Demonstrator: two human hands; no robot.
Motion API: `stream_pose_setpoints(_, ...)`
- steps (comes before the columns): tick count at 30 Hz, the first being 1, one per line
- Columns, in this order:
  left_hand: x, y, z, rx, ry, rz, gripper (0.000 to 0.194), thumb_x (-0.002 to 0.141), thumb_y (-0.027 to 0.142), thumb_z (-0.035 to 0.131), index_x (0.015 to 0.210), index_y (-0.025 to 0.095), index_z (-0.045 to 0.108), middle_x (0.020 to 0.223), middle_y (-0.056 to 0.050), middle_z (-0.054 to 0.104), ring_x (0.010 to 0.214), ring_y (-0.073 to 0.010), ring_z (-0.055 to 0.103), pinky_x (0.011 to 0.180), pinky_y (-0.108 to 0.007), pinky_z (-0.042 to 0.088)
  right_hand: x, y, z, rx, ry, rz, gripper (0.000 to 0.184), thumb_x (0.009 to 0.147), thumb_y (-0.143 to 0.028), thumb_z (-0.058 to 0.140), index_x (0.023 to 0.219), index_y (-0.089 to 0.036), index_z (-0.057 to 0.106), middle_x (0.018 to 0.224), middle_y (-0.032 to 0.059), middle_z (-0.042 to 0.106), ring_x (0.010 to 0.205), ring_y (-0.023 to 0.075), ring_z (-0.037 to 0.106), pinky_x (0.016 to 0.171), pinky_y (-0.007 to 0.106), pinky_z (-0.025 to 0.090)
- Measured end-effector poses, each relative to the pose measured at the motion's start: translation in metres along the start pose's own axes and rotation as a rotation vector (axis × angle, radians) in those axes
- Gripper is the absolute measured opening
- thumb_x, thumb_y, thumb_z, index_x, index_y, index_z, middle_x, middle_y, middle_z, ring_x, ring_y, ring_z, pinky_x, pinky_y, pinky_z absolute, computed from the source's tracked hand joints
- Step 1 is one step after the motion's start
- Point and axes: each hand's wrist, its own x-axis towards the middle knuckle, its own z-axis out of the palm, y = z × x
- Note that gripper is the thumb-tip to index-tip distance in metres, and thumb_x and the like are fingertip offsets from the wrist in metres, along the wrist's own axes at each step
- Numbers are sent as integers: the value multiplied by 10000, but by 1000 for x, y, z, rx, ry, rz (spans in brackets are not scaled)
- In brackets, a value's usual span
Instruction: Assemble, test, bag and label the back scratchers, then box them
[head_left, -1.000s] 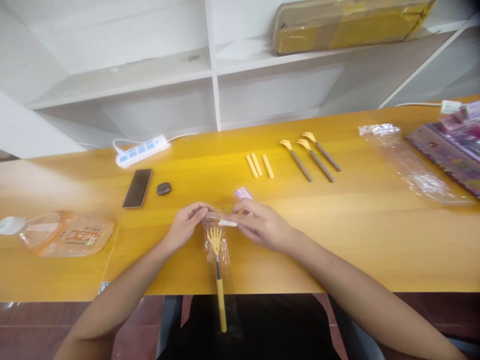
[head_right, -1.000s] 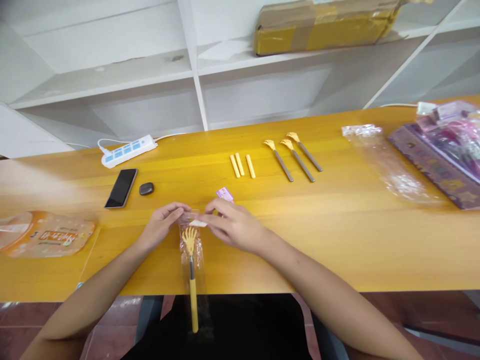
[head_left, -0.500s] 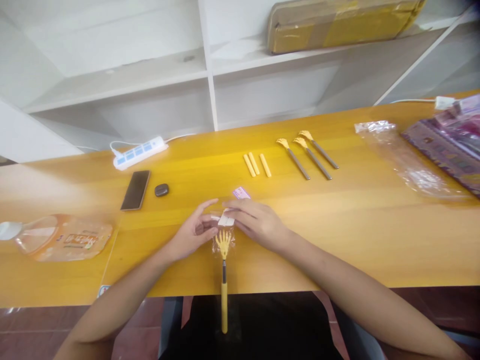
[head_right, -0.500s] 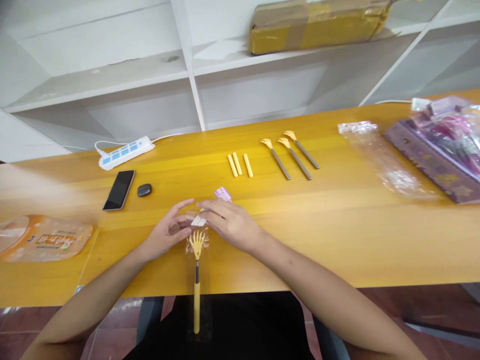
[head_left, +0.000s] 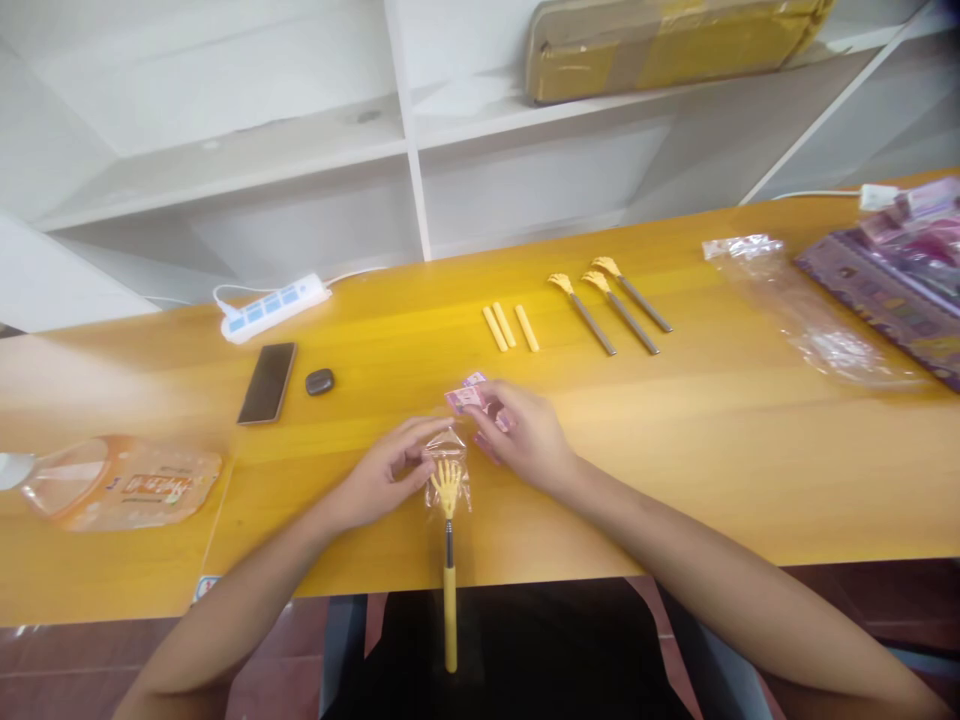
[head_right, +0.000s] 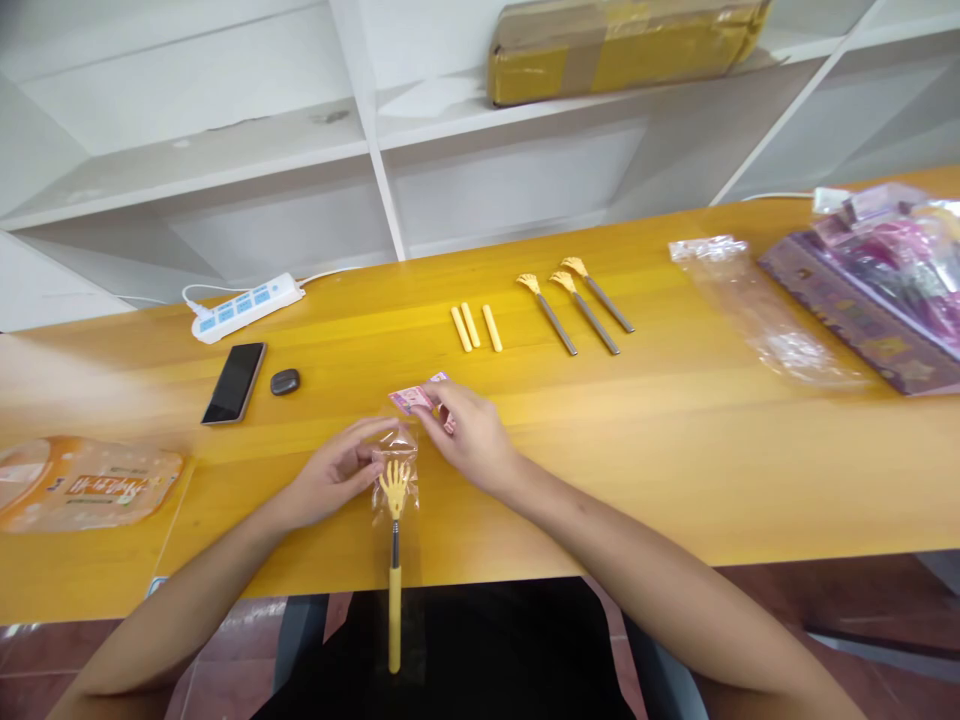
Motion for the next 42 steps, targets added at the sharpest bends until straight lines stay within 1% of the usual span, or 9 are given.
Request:
stream_pose_setpoints(4, 0, 4, -1, 36, 15, -23, 597, 1044, 291, 637, 1618, 391, 507, 1632, -122, 508, 1004, -172, 682, 904, -324, 589, 2, -4, -5, -21, 120, -73, 170, 1100, -294, 562, 1152, -209, 700, 933, 65, 738, 808, 182, 686, 788, 334, 572)
stream_pose_setpoints(8, -2, 3, -1, 21, 19, -61, 674, 1042, 286, 644, 1668, 405, 421, 1631, -119, 526, 917, -145, 671, 915, -337, 594, 3, -8, -10, -4, 99, -224, 180, 1102, -209, 527, 1173, -215, 693, 1039, 94, 725, 947, 203, 701, 847, 360, 587)
stream_pose_setpoints(12, 1, -2, -3, -103, -10, 25, 629, 1024, 294, 690, 1623, 367, 509, 1655, -118, 519, 1279, -259, 665, 1141, -444, 537, 3, -7, -8, 24, 82, -290, 184, 1093, -187, 547, 1176, -210, 710, 1076, 100, 691, 997, 204, 693, 857, 359, 603)
stream_pose_setpoints(15, 3, -7, -8, -243, -57, 42, 626, 1008, 297, 721, 1605, 340, 540, 1662, -125, 522, 1467, -329, 562, 1256, -531, 439, 3, -2, -3, 34, 44, -266, 190, 1100, -198, 540, 1184, -218, 710, 1084, 94, 698, 998, 201, 700, 868, 365, 612)
stream_pose_setpoints(22, 6, -9, -13, -444, -112, 63, 638, 995, 369, 720, 1603, 281, 551, 1595, -174, 586, 1407, -376, 607, 1222, -586, 444, 0, 4, 3, 120, -1, -35, 111, 1073, -273, 628, 1176, -239, 611, 1015, 56, 747, 898, 195, 749, 760, 344, 626)
stream_pose_setpoints(26, 6, -5, -12, -445, -95, 49, 644, 990, 371, 709, 1606, 279, 546, 1611, -179, 564, 1341, -377, 649, 1201, -610, 449, 0, 3, 0, 139, 75, -17, 185, 1054, -277, 666, 1206, -236, 569, 1065, 62, 760, 843, 173, 748, 744, 321, 623)
stream_pose_setpoints(30, 6, -1, -12, -460, -86, 42, 637, 983, 342, 689, 1601, 254, 558, 1608, -183, 575, 1338, -378, 655, 1203, -609, 443, 1, 4, -3, 50, 89, -75, 155, 1052, -266, 669, 1180, -231, 588, 1037, 60, 761, 822, 172, 735, 728, 310, 608)
stream_pose_setpoints(35, 6, 4, -11, -571, -37, 45, 613, 931, 287, 684, 1534, 182, 641, 1576, -170, 625, 1500, -381, 538, 1309, -573, 314, 5, 5, -5, -64, 39, -248, 70, 1062, -254, 662, 1123, -222, 650, 1006, 70, 761, 893, 199, 723, 782, 341, 597)
stream_pose_setpoints(42, 6, 8, -12, -738, -48, -28, 584, 917, 262, 671, 1490, 146, 670, 1536, -189, 654, 1442, -404, 594, 1271, -639, 355, 8, 1, -7, -86, 54, -371, 105, 1055, -196, 669, 1157, -219, 680, 1002, 58, 772, 920, 197, 704, 845, 360, 578)
